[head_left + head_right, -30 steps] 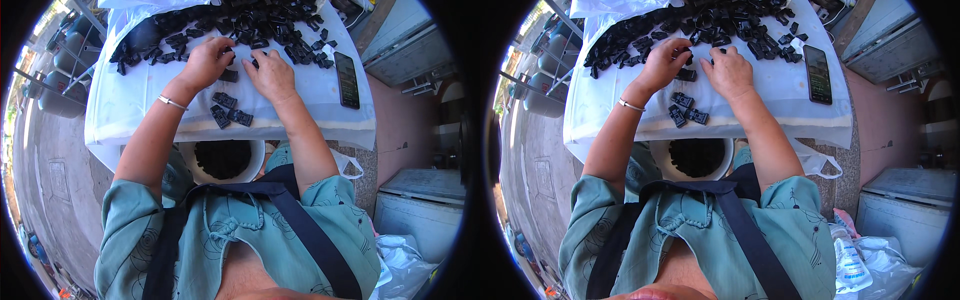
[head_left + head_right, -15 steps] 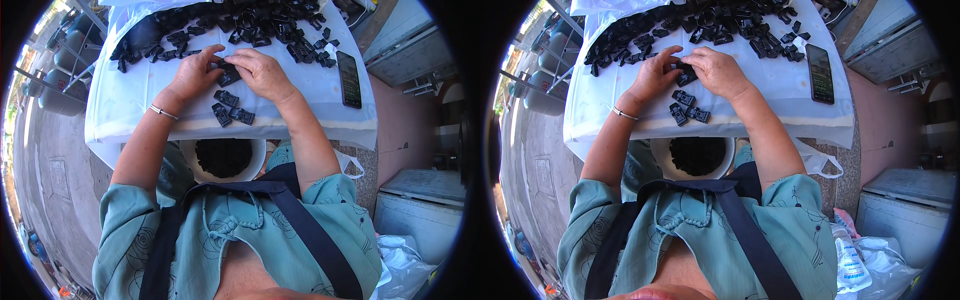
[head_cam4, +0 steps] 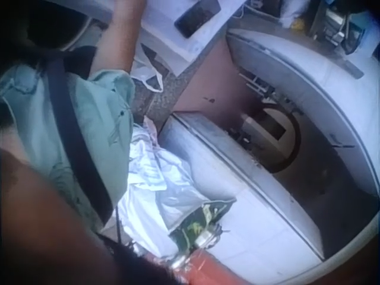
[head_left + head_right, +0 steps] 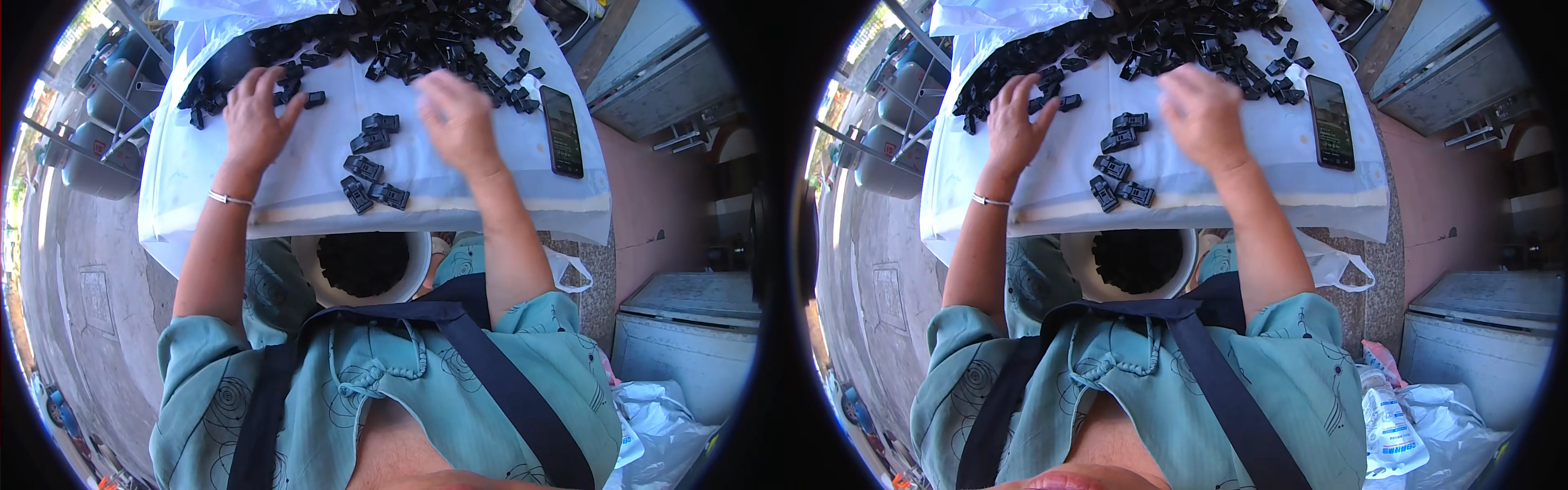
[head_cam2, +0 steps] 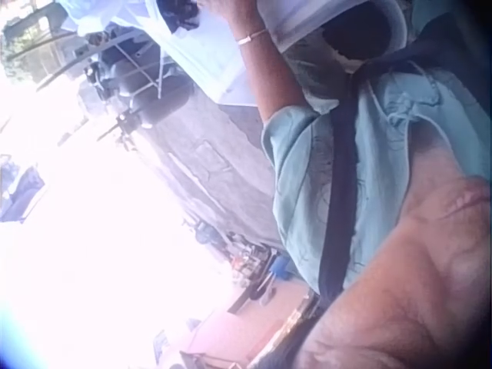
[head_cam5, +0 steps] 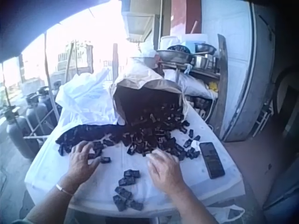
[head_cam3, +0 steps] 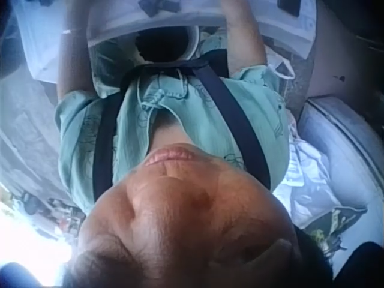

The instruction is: Sorting and inspecting small black plastic manufacturing components on a workstation table.

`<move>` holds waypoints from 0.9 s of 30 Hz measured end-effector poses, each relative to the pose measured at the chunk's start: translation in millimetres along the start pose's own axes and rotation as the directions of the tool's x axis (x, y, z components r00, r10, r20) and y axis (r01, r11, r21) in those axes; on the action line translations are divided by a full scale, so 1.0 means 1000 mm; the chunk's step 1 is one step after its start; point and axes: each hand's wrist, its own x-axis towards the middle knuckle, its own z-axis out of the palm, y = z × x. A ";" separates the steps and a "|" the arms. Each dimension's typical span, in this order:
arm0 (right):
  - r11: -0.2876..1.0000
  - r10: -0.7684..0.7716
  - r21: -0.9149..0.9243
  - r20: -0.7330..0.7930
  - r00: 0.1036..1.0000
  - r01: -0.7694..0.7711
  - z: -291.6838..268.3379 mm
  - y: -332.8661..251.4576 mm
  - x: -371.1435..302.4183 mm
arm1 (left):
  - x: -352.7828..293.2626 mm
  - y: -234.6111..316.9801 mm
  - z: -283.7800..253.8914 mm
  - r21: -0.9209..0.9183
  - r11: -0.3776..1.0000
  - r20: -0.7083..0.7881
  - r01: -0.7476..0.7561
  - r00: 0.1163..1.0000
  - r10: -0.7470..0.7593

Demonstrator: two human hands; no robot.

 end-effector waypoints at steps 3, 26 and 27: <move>0.864 0.292 -0.340 -0.260 0.920 -0.371 -0.033 0.062 0.008 | 0.012 -0.023 0.014 0.096 0.984 0.080 0.153 0.984 -0.161; 0.997 -0.055 -0.054 -0.010 0.998 0.054 0.003 -0.017 -0.004 | -0.017 0.071 -0.006 -0.406 0.859 -0.016 -0.311 0.943 0.333; 0.991 -0.121 -0.060 -0.020 0.992 0.119 0.007 -0.022 -0.006 | -0.018 0.074 -0.004 -0.422 0.861 -0.058 -0.283 0.957 0.286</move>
